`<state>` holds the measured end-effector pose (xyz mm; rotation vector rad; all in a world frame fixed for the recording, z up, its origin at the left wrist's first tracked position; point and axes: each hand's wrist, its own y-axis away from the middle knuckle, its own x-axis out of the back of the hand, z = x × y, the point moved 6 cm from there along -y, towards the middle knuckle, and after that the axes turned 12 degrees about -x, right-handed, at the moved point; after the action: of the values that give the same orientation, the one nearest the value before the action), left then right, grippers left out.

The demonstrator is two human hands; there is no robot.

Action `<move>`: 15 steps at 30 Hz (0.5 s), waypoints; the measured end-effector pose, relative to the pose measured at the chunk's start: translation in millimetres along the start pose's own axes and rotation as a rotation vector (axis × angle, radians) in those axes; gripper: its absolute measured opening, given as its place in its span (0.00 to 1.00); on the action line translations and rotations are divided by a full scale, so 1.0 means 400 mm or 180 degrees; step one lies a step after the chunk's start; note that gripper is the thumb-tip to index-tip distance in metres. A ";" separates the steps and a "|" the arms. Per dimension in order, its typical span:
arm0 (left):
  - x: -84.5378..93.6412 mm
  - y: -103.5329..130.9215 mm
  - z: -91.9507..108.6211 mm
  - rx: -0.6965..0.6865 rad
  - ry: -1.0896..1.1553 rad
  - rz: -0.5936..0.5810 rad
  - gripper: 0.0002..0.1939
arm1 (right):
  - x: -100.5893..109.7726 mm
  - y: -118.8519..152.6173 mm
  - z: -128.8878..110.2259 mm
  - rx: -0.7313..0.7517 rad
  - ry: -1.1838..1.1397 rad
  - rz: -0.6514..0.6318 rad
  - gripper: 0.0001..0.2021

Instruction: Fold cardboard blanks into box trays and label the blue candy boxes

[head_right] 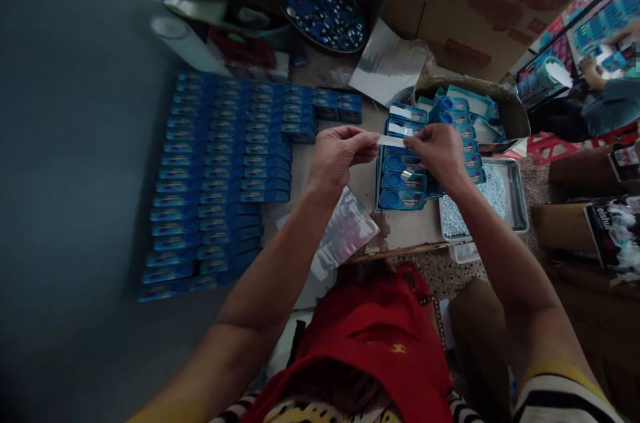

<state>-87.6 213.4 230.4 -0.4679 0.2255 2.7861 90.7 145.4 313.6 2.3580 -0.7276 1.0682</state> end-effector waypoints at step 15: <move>0.010 0.009 -0.159 0.0695 0.0474 0.0348 0.21 | 0.027 -0.060 0.029 -0.0288 0.0139 -0.0306 0.23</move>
<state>-73.8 198.2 169.7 -0.6247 0.5988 2.7889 118.2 153.9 310.9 2.2621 -0.6267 1.0211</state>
